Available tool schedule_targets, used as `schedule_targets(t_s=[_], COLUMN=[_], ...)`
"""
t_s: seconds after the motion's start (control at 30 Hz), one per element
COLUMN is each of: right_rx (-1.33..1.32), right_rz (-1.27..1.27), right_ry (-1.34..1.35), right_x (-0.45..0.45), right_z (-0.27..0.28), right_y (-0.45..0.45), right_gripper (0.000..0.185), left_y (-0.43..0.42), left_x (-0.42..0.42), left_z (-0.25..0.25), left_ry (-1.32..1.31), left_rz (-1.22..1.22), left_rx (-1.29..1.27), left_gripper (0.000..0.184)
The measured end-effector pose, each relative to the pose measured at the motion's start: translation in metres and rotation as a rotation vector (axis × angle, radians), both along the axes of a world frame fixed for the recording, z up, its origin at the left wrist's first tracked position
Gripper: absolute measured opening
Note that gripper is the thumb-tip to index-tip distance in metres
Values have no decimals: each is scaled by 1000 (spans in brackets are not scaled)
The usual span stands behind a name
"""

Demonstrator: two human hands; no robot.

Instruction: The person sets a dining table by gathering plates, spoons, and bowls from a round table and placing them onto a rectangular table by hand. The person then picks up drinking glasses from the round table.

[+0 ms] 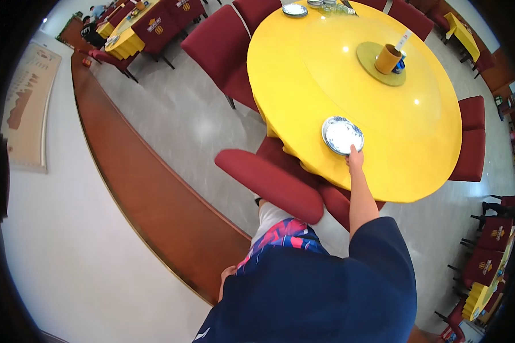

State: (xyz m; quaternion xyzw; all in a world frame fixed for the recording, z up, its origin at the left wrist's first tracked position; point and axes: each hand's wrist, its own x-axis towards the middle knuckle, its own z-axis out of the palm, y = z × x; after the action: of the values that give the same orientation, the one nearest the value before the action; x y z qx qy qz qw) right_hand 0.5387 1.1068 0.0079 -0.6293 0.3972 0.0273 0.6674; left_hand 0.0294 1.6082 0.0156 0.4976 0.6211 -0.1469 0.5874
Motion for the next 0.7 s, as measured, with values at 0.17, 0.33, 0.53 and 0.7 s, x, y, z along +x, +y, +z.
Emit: schedule_targets(t_s=[0.17, 0.33, 0.53, 0.7], right_rx=[-40, 37, -20, -9], right_rz=[-58, -110, -185, -452], right_ry=[116, 156, 152, 138], right_x=[-2, 15, 39, 49], right_z=[-30, -31, -45, -54], right_y=[8, 14, 34, 48], right_gripper=[36, 26, 30, 39], left_y=[91, 178, 241, 261], left_x=[114, 216, 323, 379], left_z=[32, 52, 77, 47], left_ry=[43, -13, -122, -89], left_rz=[-121, -168, -294, -497], left_rx=[-78, 51, 56, -25], left_gripper=[22, 20, 21, 22])
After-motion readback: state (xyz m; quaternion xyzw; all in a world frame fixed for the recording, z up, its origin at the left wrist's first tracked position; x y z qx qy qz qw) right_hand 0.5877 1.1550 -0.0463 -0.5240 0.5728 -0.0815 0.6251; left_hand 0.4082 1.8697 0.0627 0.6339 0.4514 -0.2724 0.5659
